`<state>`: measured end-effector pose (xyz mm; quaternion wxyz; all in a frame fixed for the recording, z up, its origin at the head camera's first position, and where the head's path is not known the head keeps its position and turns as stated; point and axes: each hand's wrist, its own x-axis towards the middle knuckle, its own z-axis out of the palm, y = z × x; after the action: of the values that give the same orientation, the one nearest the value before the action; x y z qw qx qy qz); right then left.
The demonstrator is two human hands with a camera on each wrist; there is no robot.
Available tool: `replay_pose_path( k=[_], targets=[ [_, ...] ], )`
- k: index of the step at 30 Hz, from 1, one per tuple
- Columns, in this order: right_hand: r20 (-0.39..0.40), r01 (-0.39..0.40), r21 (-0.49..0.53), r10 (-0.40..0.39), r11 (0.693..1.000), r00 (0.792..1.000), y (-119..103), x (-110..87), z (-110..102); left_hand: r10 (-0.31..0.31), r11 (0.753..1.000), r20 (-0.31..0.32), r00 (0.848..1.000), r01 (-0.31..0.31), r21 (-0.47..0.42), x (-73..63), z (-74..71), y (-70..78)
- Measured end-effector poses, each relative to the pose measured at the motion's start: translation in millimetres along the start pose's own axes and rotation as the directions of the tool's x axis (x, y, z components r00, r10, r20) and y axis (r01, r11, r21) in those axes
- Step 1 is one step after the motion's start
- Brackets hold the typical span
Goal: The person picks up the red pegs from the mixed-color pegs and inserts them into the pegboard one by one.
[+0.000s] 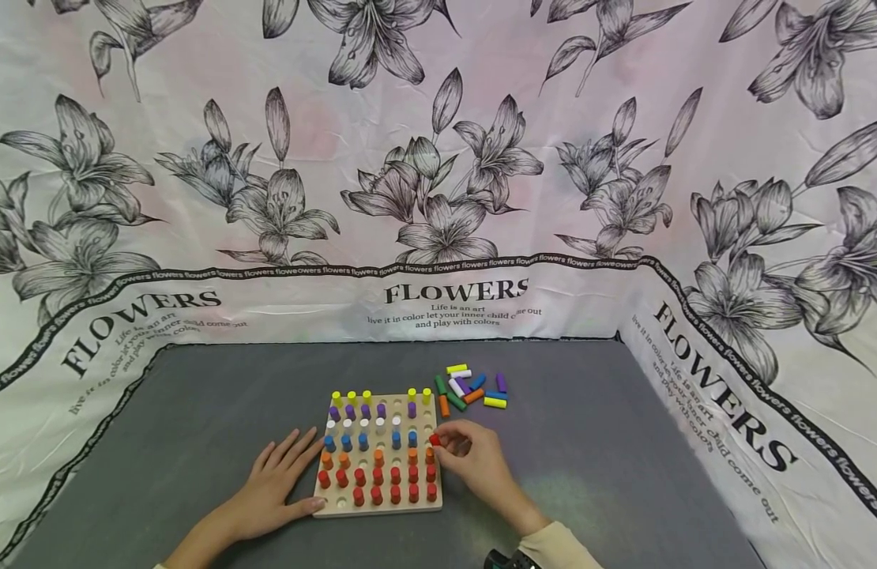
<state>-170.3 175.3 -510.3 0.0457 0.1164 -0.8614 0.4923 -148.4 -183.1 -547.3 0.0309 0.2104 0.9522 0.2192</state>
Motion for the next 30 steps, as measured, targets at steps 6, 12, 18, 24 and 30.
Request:
replay_pose_path(
  k=[6,12,18,24,30],
  targets=[
    [0.01,0.076,0.011,-0.076,0.997,0.997,-2.0,0.1,1.7,0.019,1.0,-0.037,0.999,-0.02,-0.012,-0.7,1.6,-1.3],
    [0.023,0.073,0.029,-0.073,0.997,0.997,-7.3,0.9,2.5,0.029,0.999,-0.04,0.999,-0.029,-0.014,-0.3,2.5,-1.7],
    [0.036,0.101,0.035,-0.102,0.994,0.994,-14.2,3.3,6.4,0.004,1.0,-0.002,1.0,-0.004,-0.004,0.9,0.9,-0.5],
    [0.057,0.146,0.042,-0.149,0.988,0.987,-21.1,3.6,13.5,-0.004,1.0,0.007,1.0,0.004,-0.004,0.2,0.1,0.5],
    [0.092,0.18,0.075,-0.186,0.981,0.978,-27.5,3.8,20.0,-0.009,1.0,0.01,1.0,0.009,-0.015,-0.2,-1.0,1.8]
  ],
)
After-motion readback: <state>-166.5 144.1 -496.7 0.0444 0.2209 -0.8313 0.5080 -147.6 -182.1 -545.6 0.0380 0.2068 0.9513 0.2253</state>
